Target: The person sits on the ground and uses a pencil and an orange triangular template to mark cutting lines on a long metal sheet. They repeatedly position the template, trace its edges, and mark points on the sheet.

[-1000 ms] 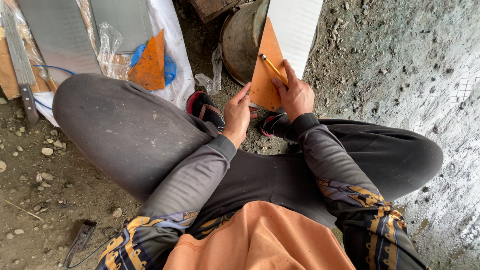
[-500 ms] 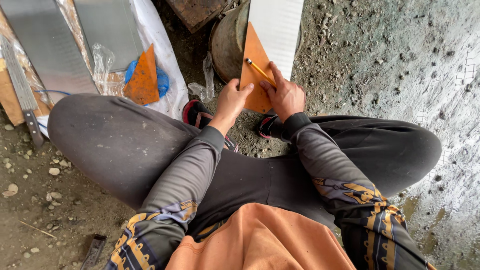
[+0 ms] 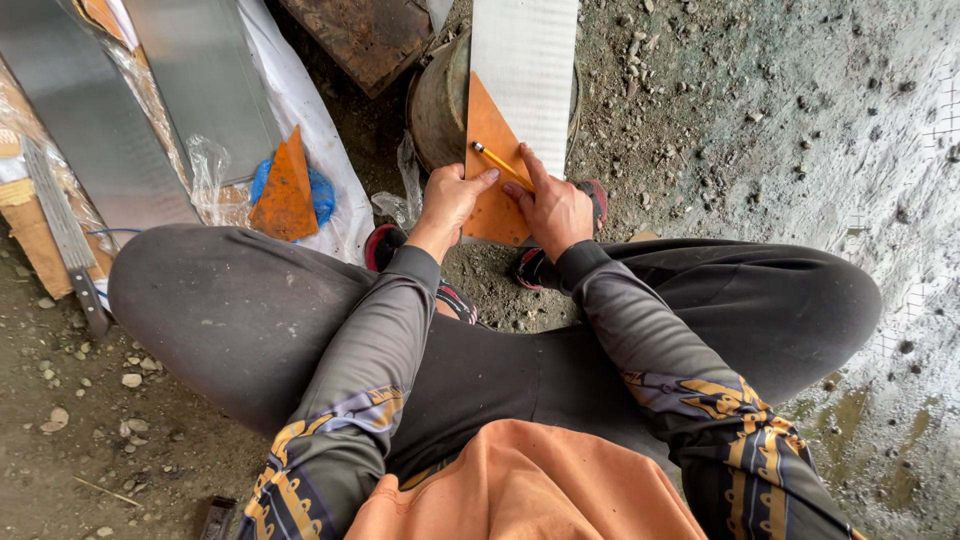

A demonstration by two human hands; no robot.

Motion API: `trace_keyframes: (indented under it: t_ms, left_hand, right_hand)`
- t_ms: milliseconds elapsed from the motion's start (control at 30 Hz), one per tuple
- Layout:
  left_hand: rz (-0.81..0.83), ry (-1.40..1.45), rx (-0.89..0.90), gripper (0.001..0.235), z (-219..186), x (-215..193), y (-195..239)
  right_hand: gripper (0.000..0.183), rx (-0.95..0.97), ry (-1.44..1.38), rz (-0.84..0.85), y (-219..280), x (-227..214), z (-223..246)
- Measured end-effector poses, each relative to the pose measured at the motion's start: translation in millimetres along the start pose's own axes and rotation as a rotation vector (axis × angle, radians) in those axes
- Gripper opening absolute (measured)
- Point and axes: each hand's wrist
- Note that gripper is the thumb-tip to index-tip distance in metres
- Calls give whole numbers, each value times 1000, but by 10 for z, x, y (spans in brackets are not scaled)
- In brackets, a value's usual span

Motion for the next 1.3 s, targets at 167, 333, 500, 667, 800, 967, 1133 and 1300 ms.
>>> trace_keyframes:
  t_ms: [167, 333, 500, 667, 800, 967, 1133, 1300]
  left_hand:
    - [-13, -90, -33, 32, -115, -5, -5]
    - [0, -127, -146, 36, -214, -15, 15]
    - [19, -99, -167, 38, -204, -21, -9]
    - [23, -104, -168, 41, -142, -33, -57]
    - [23, -104, -148, 42, -94, -38, -68]
    - [15, -94, -173, 41, -74, -42, -84]
    - [24, -56, -153, 40, -57, -33, -77]
    - [28, -65, -175, 38, -100, -25, -50]
  right_hand:
    - [64, 80, -49, 1, -45, 28, -102]
    - [32, 190, -801, -239, -269, -77, -444]
    - [31, 296, -1059, 9, -615, -351, -589]
    - [16, 178, -885, 64, -945, -393, -230]
    - [16, -169, -586, -86, -1147, -301, -32]
    - [19, -175, -613, -63, -1312, -129, -3]
    - [19, -199, -632, -29, -1390, -45, -21]
    - [17, -249, -592, -3, -1397, -87, -8]
Point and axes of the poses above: each hand's wrist, its own y-axis away from the middle knuckle, its own x-axis out of the palm, z = x × y, and after that the axes turned 10 degrees about -z, right-handed
